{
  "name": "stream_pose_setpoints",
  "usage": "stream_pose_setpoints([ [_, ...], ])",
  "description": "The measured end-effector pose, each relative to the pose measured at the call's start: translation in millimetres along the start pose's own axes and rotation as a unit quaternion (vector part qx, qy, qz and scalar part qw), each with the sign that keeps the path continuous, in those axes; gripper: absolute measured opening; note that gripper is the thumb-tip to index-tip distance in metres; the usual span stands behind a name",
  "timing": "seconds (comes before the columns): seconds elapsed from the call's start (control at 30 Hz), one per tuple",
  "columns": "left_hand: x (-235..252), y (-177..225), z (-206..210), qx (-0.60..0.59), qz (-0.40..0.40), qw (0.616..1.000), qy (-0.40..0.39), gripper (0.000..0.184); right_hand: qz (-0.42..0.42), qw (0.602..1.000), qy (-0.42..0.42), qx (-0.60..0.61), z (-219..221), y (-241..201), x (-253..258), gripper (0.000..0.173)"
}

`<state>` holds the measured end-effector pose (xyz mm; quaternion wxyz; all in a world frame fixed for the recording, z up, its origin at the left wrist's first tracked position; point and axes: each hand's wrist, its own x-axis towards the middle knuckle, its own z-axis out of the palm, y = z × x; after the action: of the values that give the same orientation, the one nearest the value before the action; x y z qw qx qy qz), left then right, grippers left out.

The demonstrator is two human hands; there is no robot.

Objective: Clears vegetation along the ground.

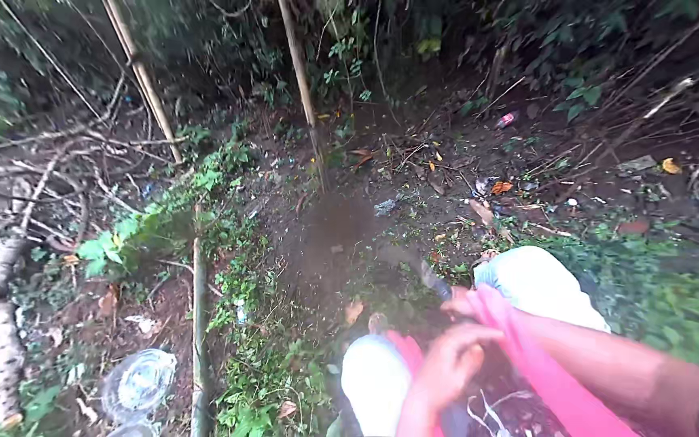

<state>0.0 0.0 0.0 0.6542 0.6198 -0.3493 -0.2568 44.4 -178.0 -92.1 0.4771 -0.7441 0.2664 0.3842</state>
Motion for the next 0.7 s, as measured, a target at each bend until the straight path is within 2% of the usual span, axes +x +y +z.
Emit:
stream_pose_setpoints([
  [0.07, -19, 0, 40, -0.009, -0.018, 0.998, -0.055, 0.071, 0.018, 0.994, -0.012, 0.103, -37, 16, -7, 0.039],
  [0.13, -35, -2, 68, 0.012, -0.059, 0.997, -0.055, 0.059, 0.012, 0.983, -0.007, 0.182, -62, 20, -40, 0.032],
  [0.2, -49, 1, 83, 0.037, -0.089, 0.995, 0.008, 0.045, -0.018, 0.97, -0.034, 0.239, -76, 31, -65, 0.025],
  [0.27, -57, 5, 91, 0.062, -0.089, 0.988, 0.109, 0.038, -0.045, 0.953, -0.065, 0.293, -79, 50, -70, 0.02],
  [0.37, -60, 3, 90, 0.052, -0.06, 0.975, 0.21, 0.04, -0.034, 0.94, -0.055, 0.334, -73, 73, -61, 0.028],
  [0.43, -54, 5, 91, 0.025, -0.039, 0.966, 0.254, 0.043, -0.007, 0.941, -0.029, 0.336, -67, 79, -54, 0.035],
  [0.53, -49, 0, 94, 0.056, -0.032, 0.964, 0.257, 0.045, 0.008, 0.955, -0.008, 0.297, -59, 91, -41, 0.043],
  [0.63, -46, -15, 95, 0.089, -0.1, 0.96, 0.247, 0.044, 0.017, 0.974, 0.003, 0.225, -59, 98, -36, 0.047],
  [0.7, -38, -19, 96, 0.083, -0.174, 0.949, 0.251, 0.044, 0.012, 0.989, 0.012, 0.146, -64, 93, -56, 0.051],
])
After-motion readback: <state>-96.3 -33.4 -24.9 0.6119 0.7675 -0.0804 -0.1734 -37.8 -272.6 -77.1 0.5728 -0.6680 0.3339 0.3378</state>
